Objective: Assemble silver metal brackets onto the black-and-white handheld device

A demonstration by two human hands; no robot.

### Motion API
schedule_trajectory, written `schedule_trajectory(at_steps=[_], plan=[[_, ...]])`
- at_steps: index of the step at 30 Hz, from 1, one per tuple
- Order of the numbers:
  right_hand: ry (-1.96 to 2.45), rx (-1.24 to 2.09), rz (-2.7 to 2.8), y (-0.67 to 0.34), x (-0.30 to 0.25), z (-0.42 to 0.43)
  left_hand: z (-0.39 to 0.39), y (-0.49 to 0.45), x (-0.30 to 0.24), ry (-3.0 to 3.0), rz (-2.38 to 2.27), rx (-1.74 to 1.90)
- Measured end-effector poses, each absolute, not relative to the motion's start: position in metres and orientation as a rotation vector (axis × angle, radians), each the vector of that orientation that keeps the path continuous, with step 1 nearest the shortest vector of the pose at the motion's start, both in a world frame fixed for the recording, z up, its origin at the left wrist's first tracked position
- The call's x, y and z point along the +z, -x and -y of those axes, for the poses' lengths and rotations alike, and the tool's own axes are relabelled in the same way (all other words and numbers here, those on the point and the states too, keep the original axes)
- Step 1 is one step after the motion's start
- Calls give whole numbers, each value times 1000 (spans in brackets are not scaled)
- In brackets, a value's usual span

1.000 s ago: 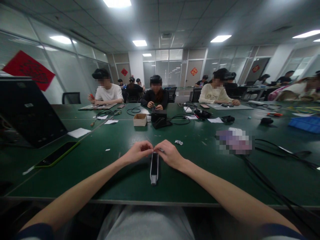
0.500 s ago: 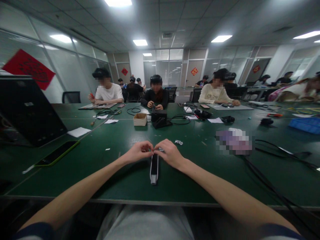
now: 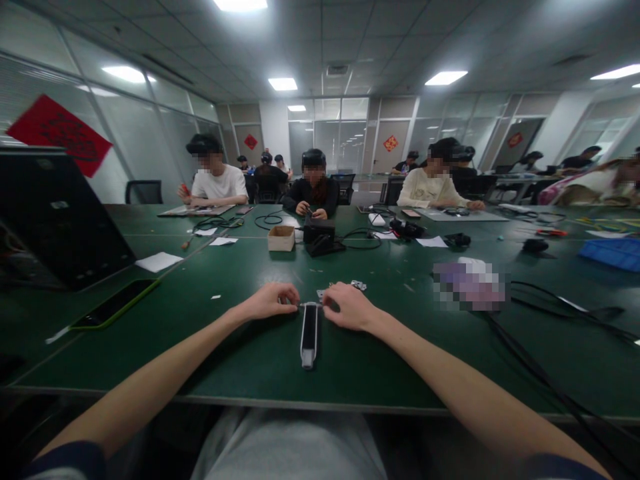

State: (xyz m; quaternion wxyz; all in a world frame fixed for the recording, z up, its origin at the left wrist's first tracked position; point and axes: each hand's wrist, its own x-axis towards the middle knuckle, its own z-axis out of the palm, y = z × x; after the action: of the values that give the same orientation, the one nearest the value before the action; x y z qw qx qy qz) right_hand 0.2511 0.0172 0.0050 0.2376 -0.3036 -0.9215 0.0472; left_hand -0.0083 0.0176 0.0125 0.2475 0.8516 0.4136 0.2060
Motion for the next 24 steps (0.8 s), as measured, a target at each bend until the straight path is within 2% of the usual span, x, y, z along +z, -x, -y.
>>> schedule_trajectory(at_steps=[24], plan=[[874,155,2517,-251,7,-22,-10,-4,8,-2314,-1196,647]])
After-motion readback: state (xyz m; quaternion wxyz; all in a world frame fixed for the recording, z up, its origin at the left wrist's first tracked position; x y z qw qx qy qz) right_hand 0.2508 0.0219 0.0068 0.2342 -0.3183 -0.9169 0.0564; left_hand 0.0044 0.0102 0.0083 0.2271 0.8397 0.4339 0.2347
